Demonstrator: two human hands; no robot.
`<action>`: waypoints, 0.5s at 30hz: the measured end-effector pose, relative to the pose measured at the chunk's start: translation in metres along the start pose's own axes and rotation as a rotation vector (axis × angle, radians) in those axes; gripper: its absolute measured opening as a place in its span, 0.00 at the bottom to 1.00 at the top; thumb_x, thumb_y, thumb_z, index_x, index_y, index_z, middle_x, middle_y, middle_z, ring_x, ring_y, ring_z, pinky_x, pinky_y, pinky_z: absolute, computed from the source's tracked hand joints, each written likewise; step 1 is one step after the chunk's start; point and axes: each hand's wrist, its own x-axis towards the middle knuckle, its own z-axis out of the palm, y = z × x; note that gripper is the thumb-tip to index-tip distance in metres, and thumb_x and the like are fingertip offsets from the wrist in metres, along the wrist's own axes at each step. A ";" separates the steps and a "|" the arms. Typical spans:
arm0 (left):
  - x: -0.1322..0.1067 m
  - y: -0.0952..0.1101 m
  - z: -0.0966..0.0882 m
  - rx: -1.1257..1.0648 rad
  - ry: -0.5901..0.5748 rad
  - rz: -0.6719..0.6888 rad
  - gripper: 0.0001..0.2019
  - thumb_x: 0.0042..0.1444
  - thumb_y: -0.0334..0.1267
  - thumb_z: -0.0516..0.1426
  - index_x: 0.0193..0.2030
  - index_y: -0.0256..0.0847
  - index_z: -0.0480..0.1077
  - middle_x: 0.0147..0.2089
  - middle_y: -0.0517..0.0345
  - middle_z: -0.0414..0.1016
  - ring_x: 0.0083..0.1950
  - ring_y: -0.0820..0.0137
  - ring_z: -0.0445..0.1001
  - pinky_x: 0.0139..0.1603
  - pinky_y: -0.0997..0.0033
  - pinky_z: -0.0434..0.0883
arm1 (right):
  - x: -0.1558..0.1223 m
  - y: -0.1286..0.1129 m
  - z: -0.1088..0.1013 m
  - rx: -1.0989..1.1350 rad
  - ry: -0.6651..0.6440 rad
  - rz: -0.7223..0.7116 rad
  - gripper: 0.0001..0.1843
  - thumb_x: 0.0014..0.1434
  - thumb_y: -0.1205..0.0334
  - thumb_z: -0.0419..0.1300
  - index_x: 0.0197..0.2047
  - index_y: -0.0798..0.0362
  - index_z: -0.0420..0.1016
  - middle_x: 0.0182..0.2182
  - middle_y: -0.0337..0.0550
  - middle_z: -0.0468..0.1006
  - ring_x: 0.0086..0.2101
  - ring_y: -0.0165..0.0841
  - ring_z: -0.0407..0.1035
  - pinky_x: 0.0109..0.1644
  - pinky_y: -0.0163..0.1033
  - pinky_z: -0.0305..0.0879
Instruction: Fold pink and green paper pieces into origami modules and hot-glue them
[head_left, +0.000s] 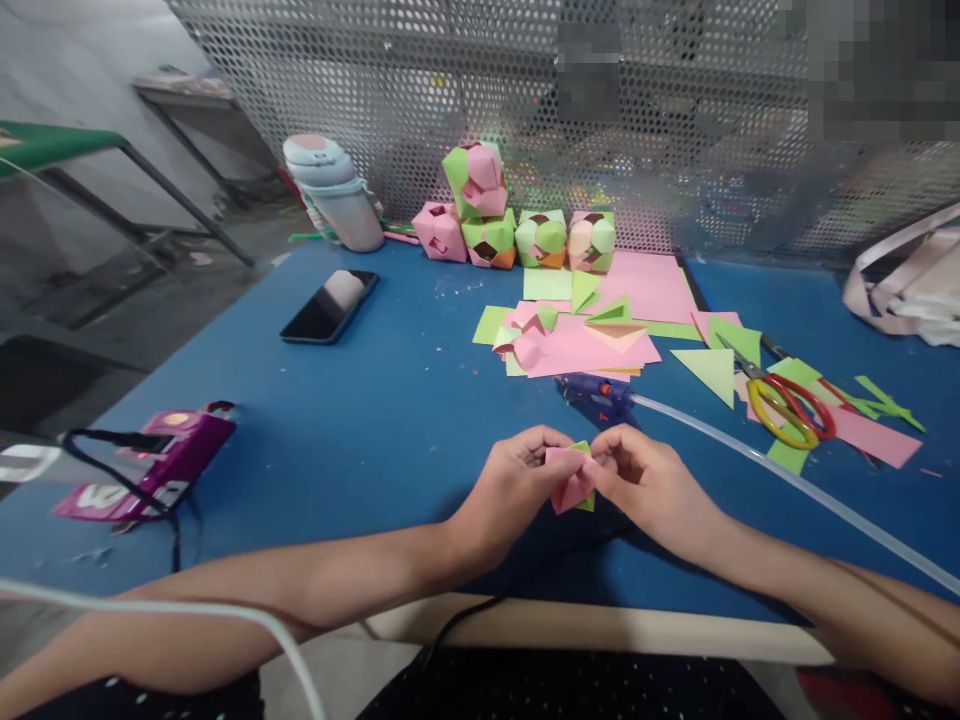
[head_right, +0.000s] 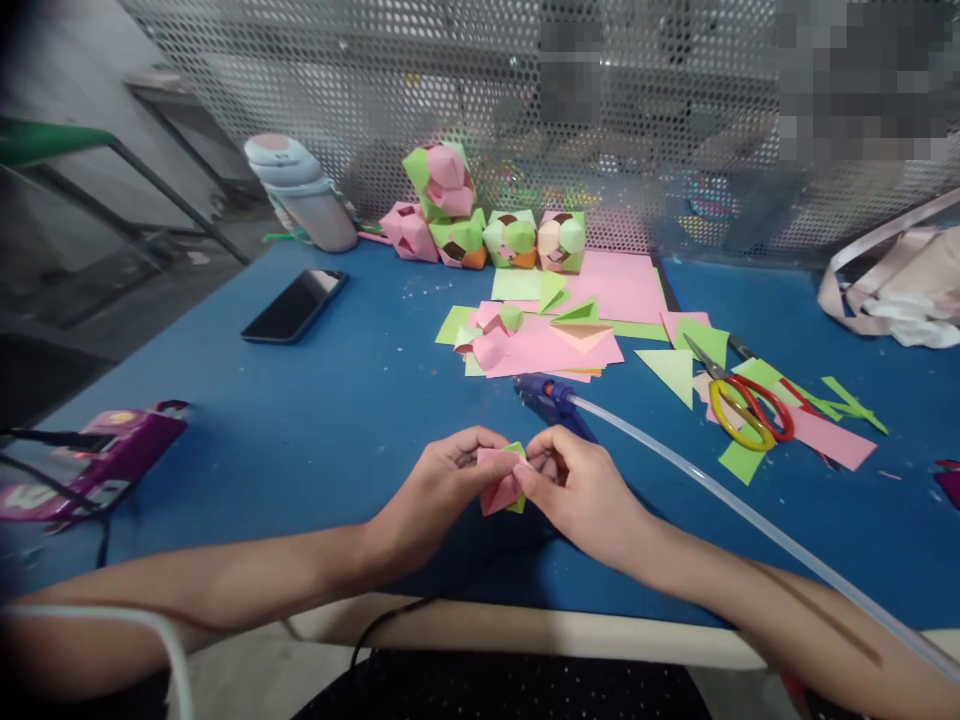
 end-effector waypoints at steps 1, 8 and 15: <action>0.000 -0.001 0.001 -0.009 -0.015 0.007 0.06 0.54 0.37 0.58 0.31 0.36 0.70 0.24 0.60 0.72 0.26 0.76 0.68 0.28 0.76 0.65 | 0.002 0.002 0.002 0.025 0.012 -0.001 0.11 0.60 0.53 0.56 0.36 0.53 0.67 0.23 0.34 0.67 0.23 0.25 0.60 0.25 0.31 0.58; 0.001 -0.002 -0.001 0.044 0.008 0.055 0.05 0.53 0.34 0.58 0.32 0.35 0.73 0.29 0.59 0.75 0.31 0.75 0.71 0.35 0.77 0.68 | 0.000 0.007 0.003 0.031 0.075 -0.011 0.08 0.58 0.60 0.59 0.30 0.54 0.67 0.21 0.33 0.66 0.21 0.24 0.58 0.23 0.30 0.55; 0.004 -0.009 -0.005 0.045 0.002 0.038 0.03 0.53 0.34 0.58 0.33 0.38 0.72 0.29 0.61 0.76 0.31 0.75 0.73 0.34 0.77 0.68 | -0.001 0.013 0.004 0.076 0.074 -0.049 0.03 0.57 0.65 0.59 0.34 0.53 0.68 0.23 0.33 0.66 0.23 0.24 0.60 0.24 0.29 0.58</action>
